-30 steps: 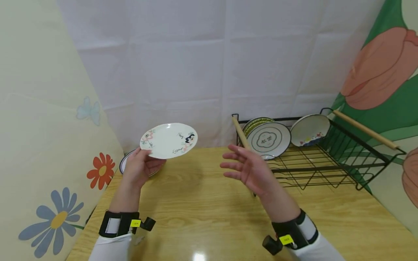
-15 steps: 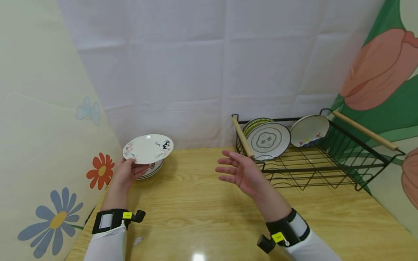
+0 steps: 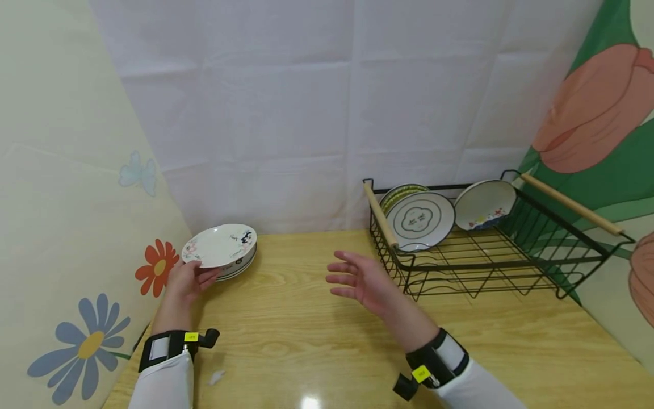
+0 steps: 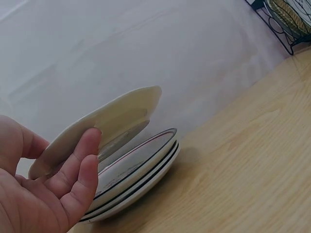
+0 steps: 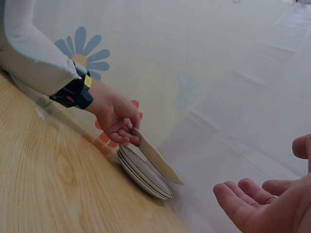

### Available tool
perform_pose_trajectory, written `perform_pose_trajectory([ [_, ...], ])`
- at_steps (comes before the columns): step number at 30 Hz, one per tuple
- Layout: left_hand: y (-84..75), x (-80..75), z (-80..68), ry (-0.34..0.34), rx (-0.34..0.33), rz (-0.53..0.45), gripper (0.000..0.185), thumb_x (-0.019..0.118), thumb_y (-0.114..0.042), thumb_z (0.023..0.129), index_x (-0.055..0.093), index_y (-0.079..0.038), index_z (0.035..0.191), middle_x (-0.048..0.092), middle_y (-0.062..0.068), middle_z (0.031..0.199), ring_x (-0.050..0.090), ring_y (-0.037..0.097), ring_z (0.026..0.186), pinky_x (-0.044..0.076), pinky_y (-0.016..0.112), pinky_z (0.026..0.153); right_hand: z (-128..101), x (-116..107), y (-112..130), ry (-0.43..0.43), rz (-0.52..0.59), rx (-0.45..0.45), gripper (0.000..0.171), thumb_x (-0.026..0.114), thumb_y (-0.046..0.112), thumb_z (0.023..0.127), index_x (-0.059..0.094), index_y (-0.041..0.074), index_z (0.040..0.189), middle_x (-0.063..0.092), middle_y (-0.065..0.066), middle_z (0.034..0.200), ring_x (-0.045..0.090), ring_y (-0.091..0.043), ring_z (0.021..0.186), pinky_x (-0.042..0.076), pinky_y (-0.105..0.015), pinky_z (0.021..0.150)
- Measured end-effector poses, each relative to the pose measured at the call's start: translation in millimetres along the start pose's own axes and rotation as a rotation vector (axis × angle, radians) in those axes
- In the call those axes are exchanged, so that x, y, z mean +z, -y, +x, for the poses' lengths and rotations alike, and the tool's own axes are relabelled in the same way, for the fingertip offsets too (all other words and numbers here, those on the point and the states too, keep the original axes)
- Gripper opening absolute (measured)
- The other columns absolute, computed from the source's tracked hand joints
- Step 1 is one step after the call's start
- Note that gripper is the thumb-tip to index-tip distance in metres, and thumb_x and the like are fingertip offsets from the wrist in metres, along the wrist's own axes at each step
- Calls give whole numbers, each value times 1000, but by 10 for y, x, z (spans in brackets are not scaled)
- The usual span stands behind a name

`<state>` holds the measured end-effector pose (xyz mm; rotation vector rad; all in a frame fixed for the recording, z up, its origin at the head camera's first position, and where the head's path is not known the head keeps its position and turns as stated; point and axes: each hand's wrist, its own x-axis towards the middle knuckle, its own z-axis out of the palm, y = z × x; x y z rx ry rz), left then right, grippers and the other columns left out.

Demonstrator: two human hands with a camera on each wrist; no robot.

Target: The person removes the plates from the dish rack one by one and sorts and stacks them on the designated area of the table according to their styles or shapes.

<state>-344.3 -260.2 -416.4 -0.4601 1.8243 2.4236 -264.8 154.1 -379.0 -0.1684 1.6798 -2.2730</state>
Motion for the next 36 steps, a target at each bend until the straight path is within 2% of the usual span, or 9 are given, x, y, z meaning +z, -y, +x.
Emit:
perform_pose_trajectory([
  [6,25,-63,40,-49,-13,12,60,33,-22,111,13,-23,167,75,-9,78,78,11,75,63,28,77,32,3,-76,-24,-9,24,54,43,35,109,40,5,154,60,-20,138,70,-25,110,60,-41,93],
  [16,73,-100,34,-93,-51,3,59,33,-23,111,14,-17,167,74,-9,77,78,11,76,62,32,88,70,6,-168,-44,-30,51,55,45,37,108,42,4,153,59,-22,139,70,-24,107,60,-41,95],
  [26,115,-97,53,-126,-46,18,59,34,-25,110,15,-19,166,73,-10,76,78,10,73,62,32,84,121,-9,-260,-37,-58,68,57,45,38,108,40,5,153,57,-23,140,70,-26,110,57,-47,100],
  [36,151,-69,80,-188,-43,58,59,37,-29,111,17,-21,166,72,-11,76,78,10,75,63,28,77,91,26,-262,-10,-83,70,57,45,38,108,40,4,154,62,-18,133,70,-24,107,59,-42,95],
])
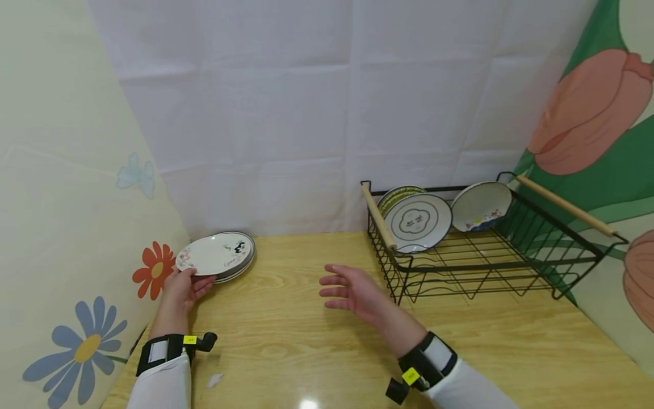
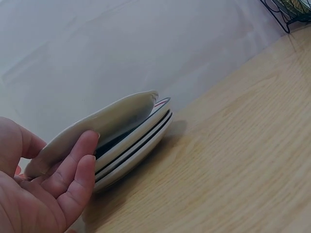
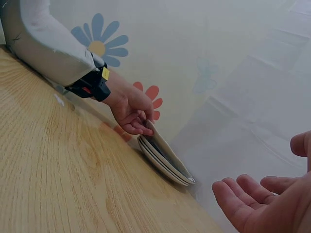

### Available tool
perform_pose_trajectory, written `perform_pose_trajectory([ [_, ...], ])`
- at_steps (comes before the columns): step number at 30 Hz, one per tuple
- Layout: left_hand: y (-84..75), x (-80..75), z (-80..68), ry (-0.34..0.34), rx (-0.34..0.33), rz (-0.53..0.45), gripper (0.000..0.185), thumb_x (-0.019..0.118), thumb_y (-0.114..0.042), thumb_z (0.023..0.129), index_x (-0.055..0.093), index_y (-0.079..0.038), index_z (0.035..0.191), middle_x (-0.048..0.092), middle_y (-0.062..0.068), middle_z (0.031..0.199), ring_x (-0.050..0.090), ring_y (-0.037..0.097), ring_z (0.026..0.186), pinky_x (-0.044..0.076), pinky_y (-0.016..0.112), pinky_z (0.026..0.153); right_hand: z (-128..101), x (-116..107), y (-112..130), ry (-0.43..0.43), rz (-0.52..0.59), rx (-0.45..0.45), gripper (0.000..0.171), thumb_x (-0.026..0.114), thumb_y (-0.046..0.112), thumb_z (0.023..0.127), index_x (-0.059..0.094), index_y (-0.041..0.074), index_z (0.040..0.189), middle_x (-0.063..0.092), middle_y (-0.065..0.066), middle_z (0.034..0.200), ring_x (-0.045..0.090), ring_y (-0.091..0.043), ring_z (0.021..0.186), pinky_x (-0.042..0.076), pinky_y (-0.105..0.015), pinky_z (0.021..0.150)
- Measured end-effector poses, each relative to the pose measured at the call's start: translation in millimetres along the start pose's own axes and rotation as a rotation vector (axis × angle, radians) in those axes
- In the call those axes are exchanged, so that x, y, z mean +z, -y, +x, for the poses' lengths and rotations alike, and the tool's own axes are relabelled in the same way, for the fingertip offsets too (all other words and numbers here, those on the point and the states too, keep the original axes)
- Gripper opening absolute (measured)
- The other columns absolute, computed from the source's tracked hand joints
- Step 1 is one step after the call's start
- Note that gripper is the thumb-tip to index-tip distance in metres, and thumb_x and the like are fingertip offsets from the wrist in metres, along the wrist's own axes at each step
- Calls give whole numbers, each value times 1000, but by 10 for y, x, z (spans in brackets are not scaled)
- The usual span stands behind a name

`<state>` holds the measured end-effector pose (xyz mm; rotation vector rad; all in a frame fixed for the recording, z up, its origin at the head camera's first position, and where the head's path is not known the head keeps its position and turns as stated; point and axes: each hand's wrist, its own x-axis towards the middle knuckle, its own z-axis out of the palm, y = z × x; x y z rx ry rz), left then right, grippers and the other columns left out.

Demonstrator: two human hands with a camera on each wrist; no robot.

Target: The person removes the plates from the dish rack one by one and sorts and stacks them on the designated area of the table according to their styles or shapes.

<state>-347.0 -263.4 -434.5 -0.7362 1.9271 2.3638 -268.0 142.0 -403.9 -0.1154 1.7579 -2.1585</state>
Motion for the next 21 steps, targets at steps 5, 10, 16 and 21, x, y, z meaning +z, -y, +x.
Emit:
perform_pose_trajectory([
  [5,21,7,22,-27,19,43,60,37,-31,111,15,-21,167,70,-10,77,77,10,73,62,26,75,-17,12,6,1,-21,-4,57,47,38,107,42,4,153,65,-16,128,71,-22,103,60,-41,93],
  [10,47,8,35,-40,43,93,60,38,-32,111,16,-21,166,69,-10,79,74,9,71,61,24,73,-9,23,4,-11,-39,5,57,48,38,107,43,4,152,66,-15,126,71,-23,103,61,-40,90],
  [16,68,5,29,-68,64,145,57,37,-32,111,22,-22,165,68,-7,78,68,10,65,55,22,65,6,19,-4,-14,-44,5,56,48,37,107,43,5,152,68,-13,121,71,-23,101,61,-39,88],
  [21,78,12,42,-94,91,178,53,37,-29,110,30,-19,162,65,-7,73,59,10,59,50,23,58,-1,16,-1,-13,-43,5,55,48,36,107,44,5,152,69,-10,116,72,-21,98,61,-37,84],
])
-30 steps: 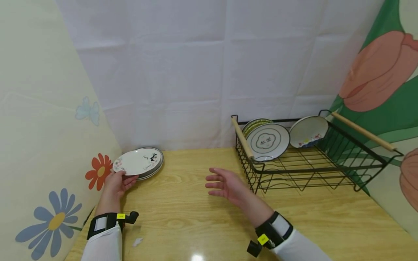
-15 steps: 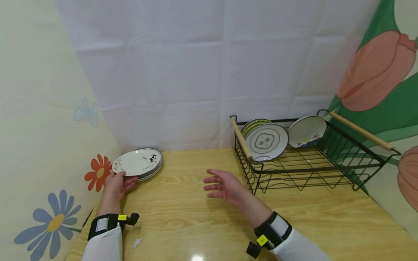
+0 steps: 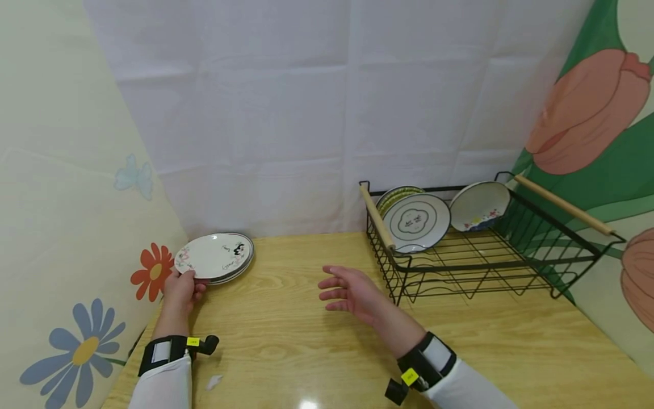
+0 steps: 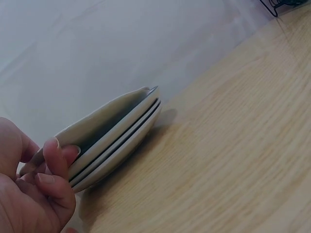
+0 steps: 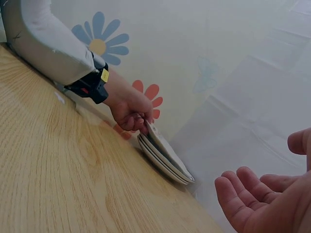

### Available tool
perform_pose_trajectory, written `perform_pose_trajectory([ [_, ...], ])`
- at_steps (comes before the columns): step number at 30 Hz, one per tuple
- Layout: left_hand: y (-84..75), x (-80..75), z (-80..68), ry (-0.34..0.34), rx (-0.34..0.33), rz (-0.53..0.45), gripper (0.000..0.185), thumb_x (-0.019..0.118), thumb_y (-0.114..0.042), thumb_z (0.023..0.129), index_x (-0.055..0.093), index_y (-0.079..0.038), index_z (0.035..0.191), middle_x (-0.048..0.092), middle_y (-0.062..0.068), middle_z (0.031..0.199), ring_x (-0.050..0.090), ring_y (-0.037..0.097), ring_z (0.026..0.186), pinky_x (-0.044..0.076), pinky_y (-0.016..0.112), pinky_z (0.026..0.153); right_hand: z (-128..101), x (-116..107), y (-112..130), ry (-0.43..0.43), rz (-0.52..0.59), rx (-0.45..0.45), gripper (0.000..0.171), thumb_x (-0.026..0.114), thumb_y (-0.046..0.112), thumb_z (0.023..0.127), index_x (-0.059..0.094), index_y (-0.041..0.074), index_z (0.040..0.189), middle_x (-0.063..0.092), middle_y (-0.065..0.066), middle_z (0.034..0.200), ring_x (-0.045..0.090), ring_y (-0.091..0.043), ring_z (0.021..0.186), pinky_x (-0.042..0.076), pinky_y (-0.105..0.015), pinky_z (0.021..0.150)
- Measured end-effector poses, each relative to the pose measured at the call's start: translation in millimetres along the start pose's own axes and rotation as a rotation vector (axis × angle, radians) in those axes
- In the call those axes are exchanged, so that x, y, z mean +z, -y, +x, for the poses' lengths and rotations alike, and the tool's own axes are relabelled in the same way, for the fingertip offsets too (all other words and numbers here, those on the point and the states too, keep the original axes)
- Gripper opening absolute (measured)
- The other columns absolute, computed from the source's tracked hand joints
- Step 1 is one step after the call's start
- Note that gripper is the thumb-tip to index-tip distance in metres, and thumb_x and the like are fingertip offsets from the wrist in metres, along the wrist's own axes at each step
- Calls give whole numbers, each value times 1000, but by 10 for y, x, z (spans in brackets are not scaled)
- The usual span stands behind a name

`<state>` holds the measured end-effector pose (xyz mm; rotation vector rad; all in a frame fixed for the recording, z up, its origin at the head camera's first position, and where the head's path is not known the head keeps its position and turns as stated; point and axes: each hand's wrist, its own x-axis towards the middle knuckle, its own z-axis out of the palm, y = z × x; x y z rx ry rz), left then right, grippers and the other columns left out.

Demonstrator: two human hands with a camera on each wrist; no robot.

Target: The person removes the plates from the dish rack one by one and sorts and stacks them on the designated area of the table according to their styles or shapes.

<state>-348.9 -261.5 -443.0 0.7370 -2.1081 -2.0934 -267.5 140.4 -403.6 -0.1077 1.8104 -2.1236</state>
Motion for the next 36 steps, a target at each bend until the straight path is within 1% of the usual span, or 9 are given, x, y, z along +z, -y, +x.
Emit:
perform_pose_trajectory([
  [4,9,-3,15,-1,9,-3,52,37,-29,110,32,-18,161,66,-7,71,58,10,59,49,22,57,1,0,4,-1,-9,-2,55,47,37,107,44,5,152,69,-10,116,72,-22,98,61,-37,85],
  [11,43,-25,18,-4,-21,-13,52,37,-29,111,33,-16,161,66,-8,69,58,9,58,49,21,56,8,-6,1,-2,-17,-2,55,47,37,107,44,5,152,70,-9,115,71,-23,100,61,-38,85],
  [16,55,-19,19,-8,-21,-1,51,38,-28,110,36,-15,160,66,-7,69,57,9,58,47,22,55,14,-16,-13,-3,-20,-1,56,47,36,107,44,4,152,70,-9,114,72,-21,97,61,-36,83],
  [21,70,-19,25,5,-20,25,51,38,-27,110,35,-13,159,66,-7,67,56,9,57,45,22,54,25,-28,-31,-4,-20,6,55,47,35,107,44,3,152,70,-9,114,71,-20,94,61,-35,81],
  [25,80,-28,34,14,-30,42,53,39,-29,110,32,-16,161,66,-8,67,56,9,58,46,22,55,30,-41,-40,-1,-23,7,56,46,35,107,42,2,153,71,-6,110,72,-19,94,61,-34,81],
  [27,75,-29,39,11,-42,52,54,40,-31,110,31,-19,162,66,-9,68,56,8,59,46,22,56,31,-44,-42,-1,-25,9,56,46,34,108,42,2,153,71,-5,109,72,-18,94,61,-34,81],
  [31,57,-24,38,8,-59,60,54,40,-35,110,32,-21,162,65,-8,70,58,9,62,48,23,58,33,-49,-48,-1,-33,11,56,46,34,108,42,2,153,71,-5,109,72,-18,94,60,-34,81],
  [36,31,-20,20,7,-75,35,56,38,-41,110,34,-21,161,66,-8,69,60,10,61,48,22,57,40,-57,-59,0,-36,14,55,46,34,108,42,2,153,71,-5,109,72,-18,93,60,-35,81],
])
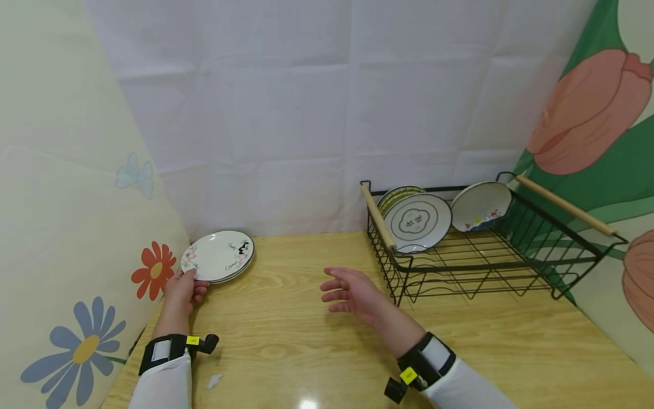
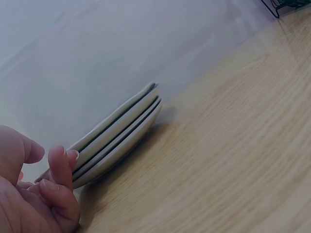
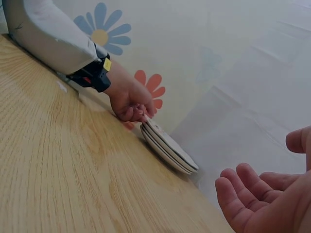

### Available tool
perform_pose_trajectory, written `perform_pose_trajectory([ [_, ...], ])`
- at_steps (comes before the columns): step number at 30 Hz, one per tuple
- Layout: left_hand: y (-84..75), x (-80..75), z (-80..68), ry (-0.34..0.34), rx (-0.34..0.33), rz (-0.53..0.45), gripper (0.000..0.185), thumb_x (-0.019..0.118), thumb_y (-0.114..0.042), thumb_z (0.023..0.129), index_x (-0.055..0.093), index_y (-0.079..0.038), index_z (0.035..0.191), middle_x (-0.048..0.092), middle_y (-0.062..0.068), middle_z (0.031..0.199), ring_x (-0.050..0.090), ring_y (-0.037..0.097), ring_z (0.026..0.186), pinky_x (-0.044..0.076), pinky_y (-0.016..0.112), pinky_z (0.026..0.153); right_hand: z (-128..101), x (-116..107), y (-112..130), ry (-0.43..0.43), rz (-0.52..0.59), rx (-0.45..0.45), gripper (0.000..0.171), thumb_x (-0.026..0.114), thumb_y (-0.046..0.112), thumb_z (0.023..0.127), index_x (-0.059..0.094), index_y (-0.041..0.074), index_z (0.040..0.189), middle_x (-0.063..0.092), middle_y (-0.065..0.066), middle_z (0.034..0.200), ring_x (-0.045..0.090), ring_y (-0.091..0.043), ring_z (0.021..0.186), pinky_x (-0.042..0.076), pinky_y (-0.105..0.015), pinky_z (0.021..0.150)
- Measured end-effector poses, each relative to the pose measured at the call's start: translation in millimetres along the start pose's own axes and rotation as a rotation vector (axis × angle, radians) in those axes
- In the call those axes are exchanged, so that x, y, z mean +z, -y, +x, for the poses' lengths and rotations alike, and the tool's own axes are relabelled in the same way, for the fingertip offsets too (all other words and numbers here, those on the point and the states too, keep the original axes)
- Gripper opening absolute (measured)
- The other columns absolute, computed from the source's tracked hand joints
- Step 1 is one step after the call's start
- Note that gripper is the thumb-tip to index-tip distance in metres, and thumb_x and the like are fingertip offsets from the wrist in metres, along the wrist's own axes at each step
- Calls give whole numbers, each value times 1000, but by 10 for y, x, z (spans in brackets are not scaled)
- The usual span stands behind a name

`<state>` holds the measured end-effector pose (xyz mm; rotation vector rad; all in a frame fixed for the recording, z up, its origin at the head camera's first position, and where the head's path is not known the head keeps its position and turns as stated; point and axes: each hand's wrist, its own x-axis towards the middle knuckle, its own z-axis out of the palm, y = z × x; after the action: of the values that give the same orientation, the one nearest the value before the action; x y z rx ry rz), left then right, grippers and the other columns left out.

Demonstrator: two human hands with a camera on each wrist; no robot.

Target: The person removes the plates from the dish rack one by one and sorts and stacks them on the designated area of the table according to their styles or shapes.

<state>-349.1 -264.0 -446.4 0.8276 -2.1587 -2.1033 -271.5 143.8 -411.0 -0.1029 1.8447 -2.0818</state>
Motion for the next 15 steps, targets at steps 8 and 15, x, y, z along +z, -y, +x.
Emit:
perform_pose_trajectory([
  [8,-40,-54,-33,-94,-9,-18,58,41,-48,107,48,-11,150,66,-7,68,63,13,59,50,24,57,-25,-7,-9,32,6,4,55,47,34,107,43,1,152,73,-5,103,73,-18,88,60,-34,78],
  [15,-199,-34,-102,-139,24,-109,56,44,-50,106,48,-17,151,66,-9,74,66,12,63,52,23,61,-114,-15,145,147,-48,-55,53,46,34,108,47,0,149,75,0,99,73,-17,90,61,-34,80],
])
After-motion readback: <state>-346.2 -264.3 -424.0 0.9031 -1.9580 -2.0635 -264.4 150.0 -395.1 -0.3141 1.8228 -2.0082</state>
